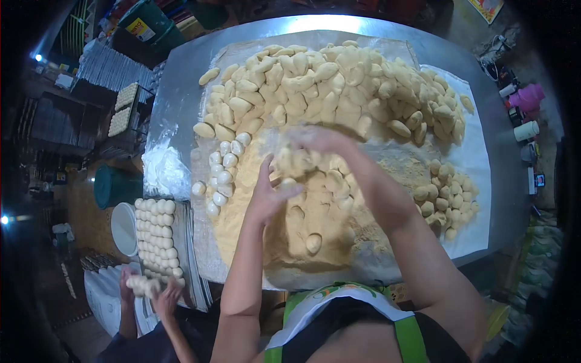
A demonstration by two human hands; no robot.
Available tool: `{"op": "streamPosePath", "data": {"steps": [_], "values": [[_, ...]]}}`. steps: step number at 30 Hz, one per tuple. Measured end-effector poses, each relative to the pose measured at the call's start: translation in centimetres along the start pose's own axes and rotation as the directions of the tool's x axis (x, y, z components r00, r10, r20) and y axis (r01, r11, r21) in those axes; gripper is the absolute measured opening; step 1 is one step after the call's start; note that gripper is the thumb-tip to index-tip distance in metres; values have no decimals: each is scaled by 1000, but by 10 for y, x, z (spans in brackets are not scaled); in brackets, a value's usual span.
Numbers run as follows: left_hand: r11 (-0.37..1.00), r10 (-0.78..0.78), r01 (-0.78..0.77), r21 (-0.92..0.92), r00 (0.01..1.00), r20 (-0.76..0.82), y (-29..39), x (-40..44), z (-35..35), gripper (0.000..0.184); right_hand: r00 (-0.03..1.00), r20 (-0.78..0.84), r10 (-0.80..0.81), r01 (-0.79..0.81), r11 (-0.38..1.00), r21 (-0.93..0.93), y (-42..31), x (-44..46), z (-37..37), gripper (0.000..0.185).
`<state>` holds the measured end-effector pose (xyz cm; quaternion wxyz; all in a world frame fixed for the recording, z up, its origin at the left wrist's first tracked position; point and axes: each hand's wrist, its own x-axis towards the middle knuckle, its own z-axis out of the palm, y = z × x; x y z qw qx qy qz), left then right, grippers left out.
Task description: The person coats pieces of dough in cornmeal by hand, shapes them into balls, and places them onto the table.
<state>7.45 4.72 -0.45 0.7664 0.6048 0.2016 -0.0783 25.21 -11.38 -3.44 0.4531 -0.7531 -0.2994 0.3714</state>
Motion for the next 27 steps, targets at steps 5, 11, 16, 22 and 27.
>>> {"op": "streamPosePath", "data": {"steps": [5, 11, 16, 22, 27], "values": [[815, -37, -3, 580, 998, 58, -42, 15, 22, 127, 919, -335, 209, -345, 838, -424, 39, -58, 16, 61], [888, 85, -204, 411, 954, 289, -13, 5, 95, 132, 955, -290, -65, 55, 998, -42, 38, -130, 2, 60], [423, -27, -251, 871, 957, 289, -65, 20, 92, 131, 824, -549, 139, -248, 960, -128, 67, -194, 23, 67], [532, -57, -314, 787, 914, 403, -39, 4, 135, 136, 718, -689, -102, 15, 991, -132, 94, -268, 37, 89], [84, -108, -496, 864, 858, 503, -68, 50, 131, 133, 713, -693, -110, -306, 840, -448, 105, -304, 73, 103]]}}
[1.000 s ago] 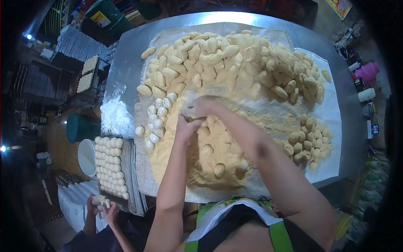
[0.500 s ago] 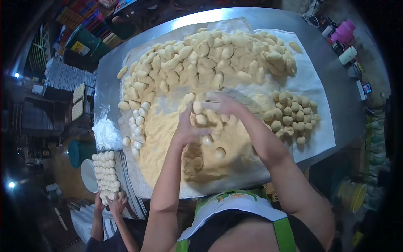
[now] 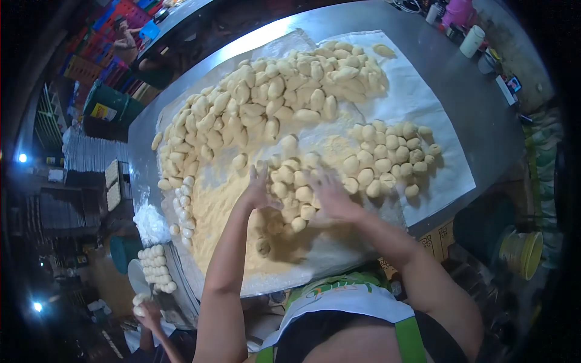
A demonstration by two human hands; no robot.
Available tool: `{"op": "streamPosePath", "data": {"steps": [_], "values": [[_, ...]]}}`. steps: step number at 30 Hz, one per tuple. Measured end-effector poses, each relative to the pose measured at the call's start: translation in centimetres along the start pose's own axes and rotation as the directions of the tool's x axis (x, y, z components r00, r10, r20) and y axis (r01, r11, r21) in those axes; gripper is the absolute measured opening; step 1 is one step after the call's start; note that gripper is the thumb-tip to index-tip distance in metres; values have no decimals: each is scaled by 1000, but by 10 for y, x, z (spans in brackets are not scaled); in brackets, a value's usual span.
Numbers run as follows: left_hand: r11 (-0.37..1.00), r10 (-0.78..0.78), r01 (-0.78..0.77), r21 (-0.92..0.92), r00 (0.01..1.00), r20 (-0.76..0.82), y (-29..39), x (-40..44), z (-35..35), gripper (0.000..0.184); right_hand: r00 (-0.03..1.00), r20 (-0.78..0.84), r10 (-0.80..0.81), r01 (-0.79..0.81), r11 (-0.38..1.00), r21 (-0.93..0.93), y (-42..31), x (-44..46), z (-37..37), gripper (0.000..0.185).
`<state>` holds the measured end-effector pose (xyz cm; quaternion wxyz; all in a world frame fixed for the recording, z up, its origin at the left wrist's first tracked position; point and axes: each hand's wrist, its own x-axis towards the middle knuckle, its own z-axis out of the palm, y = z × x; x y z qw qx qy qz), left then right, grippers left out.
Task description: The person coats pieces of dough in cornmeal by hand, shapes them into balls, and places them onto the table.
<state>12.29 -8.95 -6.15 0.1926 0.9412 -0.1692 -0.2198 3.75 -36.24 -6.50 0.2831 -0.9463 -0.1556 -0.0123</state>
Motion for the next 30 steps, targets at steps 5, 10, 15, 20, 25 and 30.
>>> {"op": "streamPosePath", "data": {"steps": [5, 10, 15, 20, 25, 30], "values": [[996, 24, -15, -92, 996, 90, 42, 47, -1, 121, 988, 153, 24, -33, 998, 55, 2, 57, 13, 103], [721, 84, 141, -678, 954, 288, 97, 65, -25, 112, 991, 131, 42, -75, 962, 261, 35, 75, -19, 91], [454, 207, -82, -887, 978, 15, 181, 45, -21, 95, 993, 11, 114, -114, 990, 82, 61, 25, -132, 70], [592, 169, -156, -790, 983, -68, 155, 39, -15, 98, 964, -247, 98, -122, 989, -83, 110, -18, -125, 54], [988, 42, -87, -128, 948, -316, 18, 39, -30, 96, 881, -472, 26, -42, 999, -23, 46, -34, -66, 43], [986, -155, 161, 38, 980, -129, -52, 52, -56, 104, 982, -186, 44, -20, 992, 126, -4, 55, 33, 34]]}}
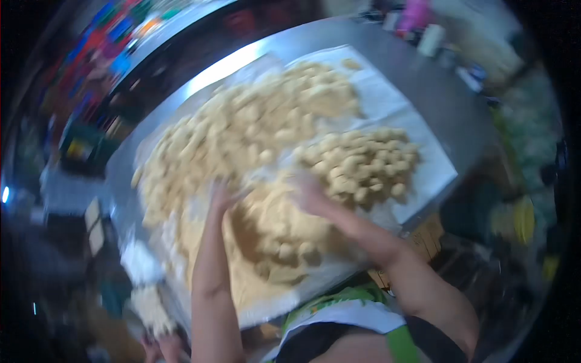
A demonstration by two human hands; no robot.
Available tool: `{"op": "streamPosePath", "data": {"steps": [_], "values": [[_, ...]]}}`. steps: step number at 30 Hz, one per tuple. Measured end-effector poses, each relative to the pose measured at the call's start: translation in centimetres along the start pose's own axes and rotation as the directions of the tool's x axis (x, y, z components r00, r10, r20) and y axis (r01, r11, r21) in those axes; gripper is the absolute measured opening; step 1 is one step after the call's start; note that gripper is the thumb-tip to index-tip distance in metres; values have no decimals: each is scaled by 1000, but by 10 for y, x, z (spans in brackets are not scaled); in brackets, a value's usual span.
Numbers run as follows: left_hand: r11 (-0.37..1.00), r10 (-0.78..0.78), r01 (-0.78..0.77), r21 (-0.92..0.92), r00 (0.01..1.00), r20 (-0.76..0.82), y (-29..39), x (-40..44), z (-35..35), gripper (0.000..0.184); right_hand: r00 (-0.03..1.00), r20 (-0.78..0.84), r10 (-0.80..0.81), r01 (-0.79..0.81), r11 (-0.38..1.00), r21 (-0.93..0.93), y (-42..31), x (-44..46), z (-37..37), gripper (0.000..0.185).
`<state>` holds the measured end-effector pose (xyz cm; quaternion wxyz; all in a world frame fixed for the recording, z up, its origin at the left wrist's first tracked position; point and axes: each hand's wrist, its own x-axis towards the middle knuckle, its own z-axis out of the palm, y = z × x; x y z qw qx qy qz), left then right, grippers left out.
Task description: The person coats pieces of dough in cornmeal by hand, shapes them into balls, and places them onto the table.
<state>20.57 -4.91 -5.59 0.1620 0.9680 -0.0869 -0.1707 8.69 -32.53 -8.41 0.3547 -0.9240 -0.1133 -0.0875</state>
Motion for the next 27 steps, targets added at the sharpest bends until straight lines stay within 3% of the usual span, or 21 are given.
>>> {"op": "streamPosePath", "data": {"steps": [1, 2, 3, 5, 6, 8, 11, 12, 13, 14, 16, 17, 18, 20, 22, 24, 25, 27], "values": [[987, 116, -103, -127, 989, 95, -3, 8, 7, 100, 980, -174, -92, 131, 964, 229, 0, 34, 23, 30], [986, 163, -152, -71, 970, 178, -4, 15, 19, 86, 997, -3, -78, 78, 997, 4, 21, 71, 56, 30], [969, 201, -189, -160, 977, 67, -15, 20, 47, 70, 987, -158, 34, -31, 999, 21, 21, 90, 68, 31], [907, 323, -335, -254, 942, -88, 0, 0, 57, 51, 977, -19, 212, -209, 936, -284, -11, 104, 54, 33], [899, 349, -358, -253, 934, -80, 5, -7, 56, 51, 972, -40, 230, -232, 928, -291, -7, 106, 60, 33], [882, 405, -408, -236, 912, -62, 9, -24, 52, 40, 936, 101, 338, -337, 941, -22, -4, 104, 71, 32], [849, 466, -475, -232, 879, -96, 25, -79, 23, 32, 971, -7, 239, -239, 969, 57, -62, 35, 9, 27], [828, 492, -510, -232, 860, -136, 30, -99, 15, 28, 961, 18, 275, -276, 959, 65, -60, 6, 7, 27], [822, 476, -469, -322, 877, -63, 27, -115, 17, 36, 949, 47, 312, -315, 946, 73, -60, -30, 6, 27], [814, 462, -418, -403, 886, 16, 22, -133, 19, 45, 971, 12, 238, -238, 971, 5, -65, -69, 2, 32], [768, 598, -562, -306, 801, 30, 38, -177, 14, 65, 989, -71, 129, -137, 983, -121, -74, -136, 4, 48], [766, 603, -568, -301, 797, 30, 42, -186, 24, 65, 987, -126, 101, -122, 978, -172, -75, -157, 12, 60], [792, 610, -601, -107, 787, 92, 44, -194, 38, 70, 985, -134, 105, -127, 977, -169, -77, -162, 15, 60], [729, 582, -623, 284, 782, 223, 50, -201, 61, 80, 997, -80, -13, -6, 971, -238, -82, -172, 17, 77], [777, 544, -583, 238, 812, 210, 60, -190, 70, 82, 995, -54, -80, 63, 962, -264, -72, -162, 17, 86], [862, 463, -491, 129, 865, 195, 60, -175, 79, 85, 969, -218, -114, 64, 973, -224, -61, -130, 28, 83], [846, 514, -526, 93, 849, 126, 55, -161, 95, 81, 971, -212, -107, 64, 978, -200, -60, -118, 18, 83], [832, 551, -554, 31, 832, 69, 47, -146, 107, 72, 988, 140, -65, 58, 997, 55, -53, -99, 1, 66]]}}
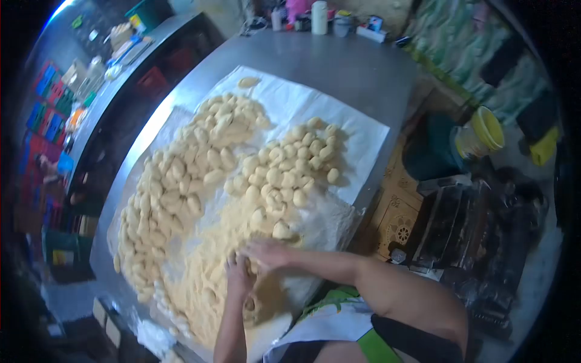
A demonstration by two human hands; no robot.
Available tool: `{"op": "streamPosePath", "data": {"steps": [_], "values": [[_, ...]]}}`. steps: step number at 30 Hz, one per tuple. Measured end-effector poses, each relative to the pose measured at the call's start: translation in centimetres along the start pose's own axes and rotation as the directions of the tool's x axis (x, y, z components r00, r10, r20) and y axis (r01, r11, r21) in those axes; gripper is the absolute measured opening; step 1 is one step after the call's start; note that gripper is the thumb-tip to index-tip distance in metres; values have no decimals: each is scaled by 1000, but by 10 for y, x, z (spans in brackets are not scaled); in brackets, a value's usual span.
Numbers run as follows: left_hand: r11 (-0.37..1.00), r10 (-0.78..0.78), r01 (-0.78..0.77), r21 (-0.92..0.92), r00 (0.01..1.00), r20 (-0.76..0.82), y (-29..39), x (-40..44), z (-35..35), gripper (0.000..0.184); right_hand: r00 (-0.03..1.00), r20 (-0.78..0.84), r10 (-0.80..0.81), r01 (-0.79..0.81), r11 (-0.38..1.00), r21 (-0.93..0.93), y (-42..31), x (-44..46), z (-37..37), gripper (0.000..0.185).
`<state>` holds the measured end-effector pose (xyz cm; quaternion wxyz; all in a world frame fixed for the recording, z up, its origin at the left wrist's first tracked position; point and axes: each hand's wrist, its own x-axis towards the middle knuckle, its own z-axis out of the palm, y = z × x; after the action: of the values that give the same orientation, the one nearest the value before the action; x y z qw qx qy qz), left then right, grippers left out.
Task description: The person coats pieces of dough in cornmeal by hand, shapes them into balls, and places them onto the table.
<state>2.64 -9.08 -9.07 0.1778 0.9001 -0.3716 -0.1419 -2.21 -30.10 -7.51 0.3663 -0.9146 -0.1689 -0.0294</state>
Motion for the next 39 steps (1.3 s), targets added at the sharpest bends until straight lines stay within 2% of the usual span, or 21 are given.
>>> {"op": "streamPosePath", "data": {"steps": [1, 3, 5, 8, 9, 11, 12, 13, 15, 19, 23, 24, 26, 27, 28, 31, 33, 34, 36, 37, 39], "values": [[1000, 9, -9, -30, 1000, 2, 2, 16, -8, 68, 998, -70, 3, -2, 1000, 14, 10, 2, 11, 61], [836, -48, 81, -543, 996, 76, -4, 42, -5, 46, 993, -100, 63, -55, 995, 83, 21, 7, 3, 54], [876, -47, 17, -481, 998, -51, 37, 69, -30, 43, 983, -123, 139, -117, 978, 173, 26, 1, -33, 51], [850, 49, -134, -509, 983, -178, 91, 113, -46, 54, 912, -208, 353, -287, 913, 291, 29, -15, -97, 51], [862, 106, -187, -472, 976, -192, 108, 127, -57, 62, 878, -343, 334, -244, 928, 280, 48, -22, -98, 54], [559, 31, -121, -820, 992, -125, 138, 141, -65, 82, 783, -558, 274, -201, 961, 190, 71, -37, -111, 60], [561, 10, -112, -820, 992, -128, 137, 143, -69, 82, 736, -640, 222, -200, 974, 107, 74, -42, -127, 63], [707, 37, -110, -698, 992, -118, 135, 144, -73, 86, 748, -627, 218, -190, 975, 113, 77, -47, -134, 63], [920, 84, -103, -377, 994, -66, 126, 137, -79, 94, 780, -548, 303, -496, 834, -244, 82, -53, -140, 77], [973, -135, 146, -176, 988, 76, 63, 76, -72, 92, 819, -466, 333, -522, 771, -364, 100, -58, -123, 81], [928, -268, 290, -234, 956, 124, 10, 2, -85, 92, 781, -573, 248, -469, 838, -277, 73, -57, -114, 76], [926, -346, 354, -131, 935, 78, 6, -17, -90, 91, 789, -564, 244, -461, 842, -280, 65, -54, -105, 76], [872, -483, 484, 70, 875, -32, 0, -52, -94, 87, 907, -409, 106, -176, 975, -136, 44, -47, -75, 66], [867, -493, 494, 63, 870, -35, -5, -64, -91, 87, 941, -338, 15, -32, 999, -43, 38, -42, -62, 62], [857, -510, 510, 69, 860, -28, -11, -75, -85, 84, 945, -327, 7, -23, 999, -43, 39, -35, -54, 62], [826, -559, 558, 81, 829, -11, -30, -107, -70, 79, 998, 46, -50, 68, 747, -661, 57, 6, -29, 47], [841, -540, 541, 20, 841, -35, -37, -114, -66, 74, 979, -84, 184, -199, 804, -560, 98, 14, -31, 42], [848, -529, 529, -14, 847, -51, -39, -115, -64, 71, 981, -76, 178, -190, 803, -565, 100, 17, -42, 42], [851, -525, 521, -67, 849, -57, -44, -119, -61, 69, 925, -372, 73, -280, 792, -542, 95, 26, -55, 47], [854, -517, 509, -110, 854, -58, -46, -123, -60, 67, 930, -362, 65, -267, 795, -545, 87, 29, -48, 47], [850, -517, 503, -158, 854, -63, -52, -126, -57, 65, 976, -210, -51, -32, 928, -372, 68, 28, -26, 55]]}}
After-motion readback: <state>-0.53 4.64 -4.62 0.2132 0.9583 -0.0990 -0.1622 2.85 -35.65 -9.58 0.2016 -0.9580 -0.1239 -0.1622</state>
